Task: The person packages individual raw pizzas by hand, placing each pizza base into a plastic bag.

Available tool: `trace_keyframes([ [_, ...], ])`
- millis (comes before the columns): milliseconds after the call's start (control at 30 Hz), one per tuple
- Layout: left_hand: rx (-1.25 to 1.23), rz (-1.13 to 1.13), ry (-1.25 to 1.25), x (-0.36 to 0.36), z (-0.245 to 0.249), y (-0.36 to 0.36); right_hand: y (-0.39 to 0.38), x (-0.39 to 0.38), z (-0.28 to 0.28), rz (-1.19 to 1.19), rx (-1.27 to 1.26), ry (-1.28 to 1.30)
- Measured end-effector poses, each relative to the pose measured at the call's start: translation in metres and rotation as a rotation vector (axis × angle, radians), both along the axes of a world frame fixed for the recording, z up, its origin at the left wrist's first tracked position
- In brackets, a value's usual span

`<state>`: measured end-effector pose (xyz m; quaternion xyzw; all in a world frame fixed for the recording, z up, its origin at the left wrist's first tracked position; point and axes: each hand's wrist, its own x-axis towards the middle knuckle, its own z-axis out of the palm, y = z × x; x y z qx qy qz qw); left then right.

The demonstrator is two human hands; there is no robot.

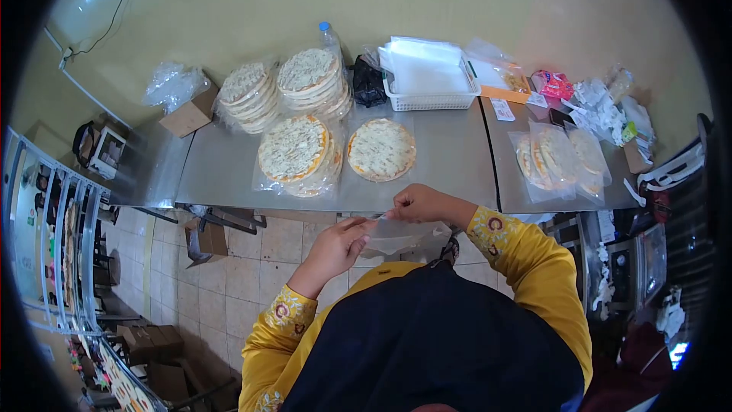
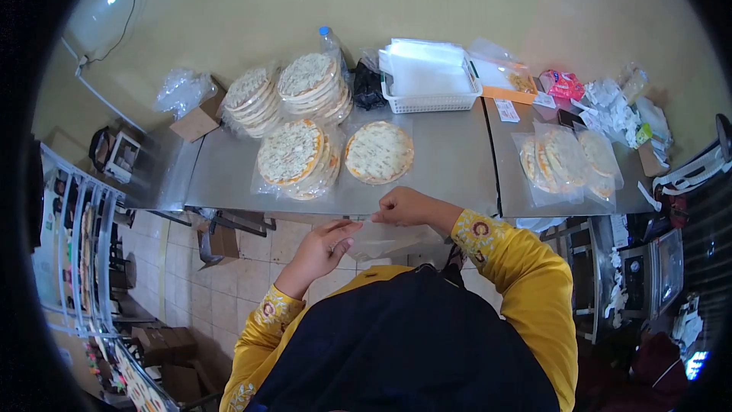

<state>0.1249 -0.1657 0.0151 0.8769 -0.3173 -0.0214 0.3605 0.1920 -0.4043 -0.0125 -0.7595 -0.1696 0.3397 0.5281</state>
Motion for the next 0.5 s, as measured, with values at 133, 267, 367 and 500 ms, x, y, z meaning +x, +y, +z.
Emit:
trace_keyframes([
  [133,-0.004,0.014,0.089,-0.004,-0.005,0.009,0.01,-0.003,-0.003,0.096,-0.116,-0.323],
  [267,0.249,0.131,0.139,-0.004,-0.012,0.011,0.025,-0.016,-0.002,0.182,-0.206,-0.528],
  [367,0.355,0.174,0.106,0.006,-0.039,0.017,0.035,-0.025,-0.005,0.201,-0.184,-0.545],
  [500,0.196,0.191,0.099,-0.004,-0.069,0.024,0.036,-0.029,-0.005,0.244,-0.198,-0.48],
])
